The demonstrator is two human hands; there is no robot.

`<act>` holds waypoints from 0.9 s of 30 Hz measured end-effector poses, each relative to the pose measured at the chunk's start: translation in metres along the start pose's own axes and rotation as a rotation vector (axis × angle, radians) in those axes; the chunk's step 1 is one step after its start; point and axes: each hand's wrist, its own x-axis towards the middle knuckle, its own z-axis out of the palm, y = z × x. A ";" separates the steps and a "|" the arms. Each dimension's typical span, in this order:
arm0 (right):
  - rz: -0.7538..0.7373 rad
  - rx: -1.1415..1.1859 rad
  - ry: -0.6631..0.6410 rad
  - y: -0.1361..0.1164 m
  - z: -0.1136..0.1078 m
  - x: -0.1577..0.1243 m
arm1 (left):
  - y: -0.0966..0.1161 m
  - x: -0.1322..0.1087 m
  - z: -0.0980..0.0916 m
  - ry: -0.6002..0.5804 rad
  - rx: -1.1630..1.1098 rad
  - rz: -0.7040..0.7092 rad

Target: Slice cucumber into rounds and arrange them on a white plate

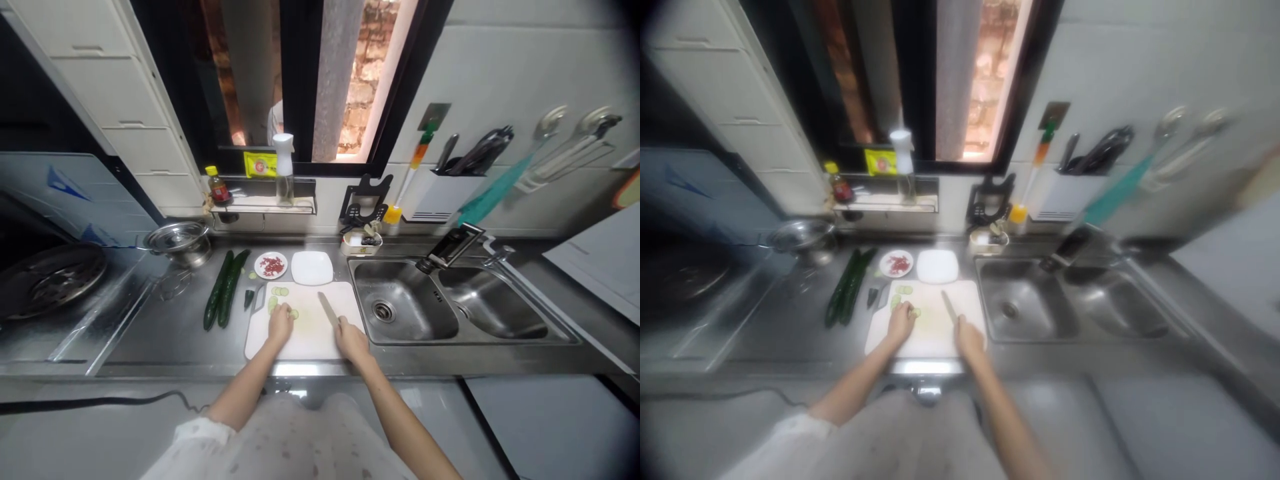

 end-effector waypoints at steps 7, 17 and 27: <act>-0.004 -0.033 -0.021 -0.005 0.002 0.005 | 0.000 -0.001 -0.002 -0.018 -0.181 -0.121; -0.014 -0.025 -0.030 -0.011 0.005 0.008 | 0.001 -0.016 -0.008 -0.006 -0.336 -0.166; 0.018 -0.008 -0.040 -0.016 0.005 0.007 | -0.030 -0.018 -0.017 0.109 -0.403 -0.176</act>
